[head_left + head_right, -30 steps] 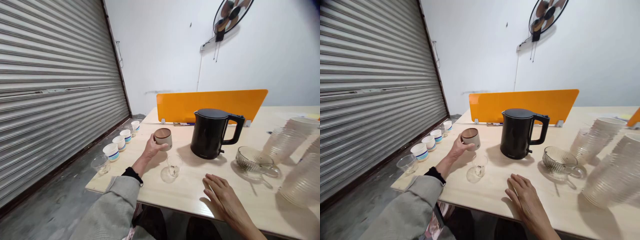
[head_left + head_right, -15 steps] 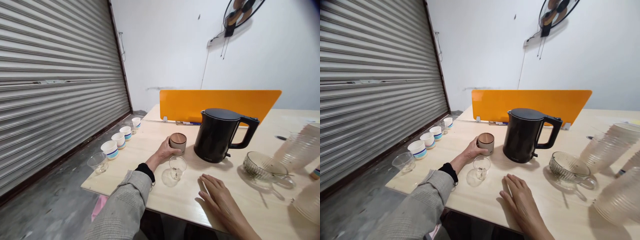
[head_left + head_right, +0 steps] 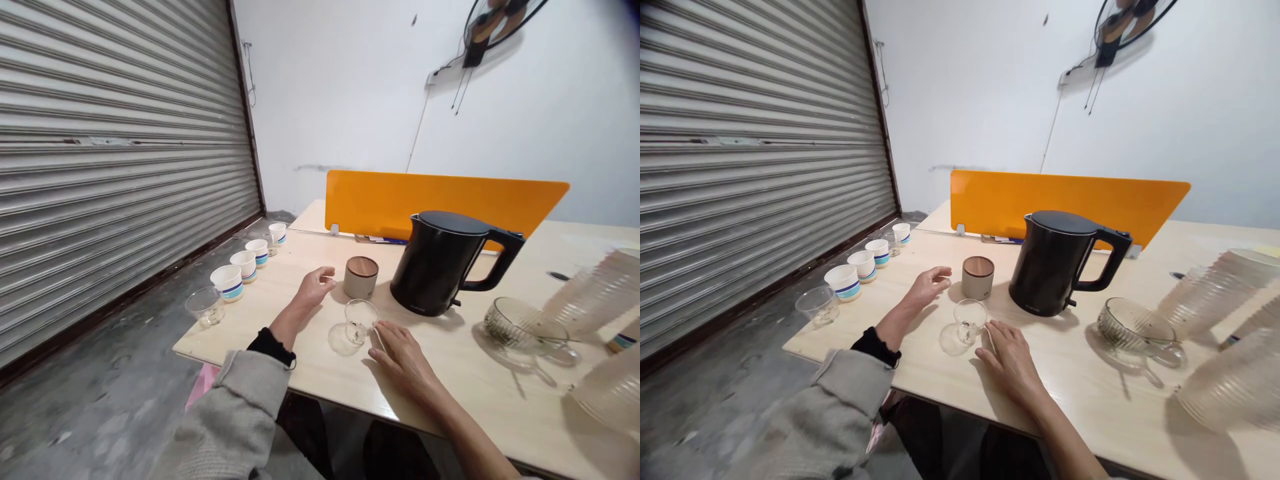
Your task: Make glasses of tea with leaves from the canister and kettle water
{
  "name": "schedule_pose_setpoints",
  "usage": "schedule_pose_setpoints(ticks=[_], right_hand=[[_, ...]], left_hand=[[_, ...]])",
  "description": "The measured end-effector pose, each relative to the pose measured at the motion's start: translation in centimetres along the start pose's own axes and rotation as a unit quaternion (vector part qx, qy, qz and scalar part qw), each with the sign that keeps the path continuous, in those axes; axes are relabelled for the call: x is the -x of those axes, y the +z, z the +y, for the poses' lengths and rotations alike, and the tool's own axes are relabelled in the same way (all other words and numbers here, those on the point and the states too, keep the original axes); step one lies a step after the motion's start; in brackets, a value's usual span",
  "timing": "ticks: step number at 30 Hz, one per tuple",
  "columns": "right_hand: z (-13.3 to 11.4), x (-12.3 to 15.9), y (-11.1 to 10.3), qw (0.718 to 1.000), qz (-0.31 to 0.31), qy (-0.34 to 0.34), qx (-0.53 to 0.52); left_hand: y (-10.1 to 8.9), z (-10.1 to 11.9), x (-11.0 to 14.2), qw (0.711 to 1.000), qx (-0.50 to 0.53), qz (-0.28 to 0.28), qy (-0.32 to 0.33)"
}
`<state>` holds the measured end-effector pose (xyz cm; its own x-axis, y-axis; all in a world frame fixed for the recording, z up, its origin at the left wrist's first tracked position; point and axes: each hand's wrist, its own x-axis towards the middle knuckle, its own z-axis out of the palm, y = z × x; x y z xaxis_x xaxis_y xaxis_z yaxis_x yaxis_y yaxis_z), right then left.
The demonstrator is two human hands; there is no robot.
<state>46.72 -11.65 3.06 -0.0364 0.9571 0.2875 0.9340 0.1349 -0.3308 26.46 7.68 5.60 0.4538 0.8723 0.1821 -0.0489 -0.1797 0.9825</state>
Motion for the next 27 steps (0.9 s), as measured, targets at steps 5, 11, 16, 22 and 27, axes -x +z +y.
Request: schedule_pose_setpoints(ticks=[5, 11, 16, 22, 27], right_hand=[[-0.3, -0.4, 0.4, 1.0, 0.01, 0.0, 0.01], [-0.7, -0.6, 0.5, 1.0, -0.006, -0.02, 0.01], [-1.0, -0.4, 0.1, 1.0, -0.017, -0.011, -0.022], [2.3, 1.1, -4.4, 0.961, 0.222, 0.098, -0.133], [5.9, -0.2, -10.8, 0.855, 0.427, 0.218, -0.198]], left_hand=[[0.3, 1.0, 5.4, 0.992, 0.007, -0.12, -0.024], [1.9, 0.8, 8.1, 0.989, 0.009, -0.145, 0.002], [1.8, 0.0, 8.9, 0.995, 0.034, -0.091, -0.007], [1.7, -1.7, 11.9, 0.998, -0.009, 0.065, 0.019], [2.1, -2.9, 14.6, 0.991, -0.032, 0.117, 0.052]])
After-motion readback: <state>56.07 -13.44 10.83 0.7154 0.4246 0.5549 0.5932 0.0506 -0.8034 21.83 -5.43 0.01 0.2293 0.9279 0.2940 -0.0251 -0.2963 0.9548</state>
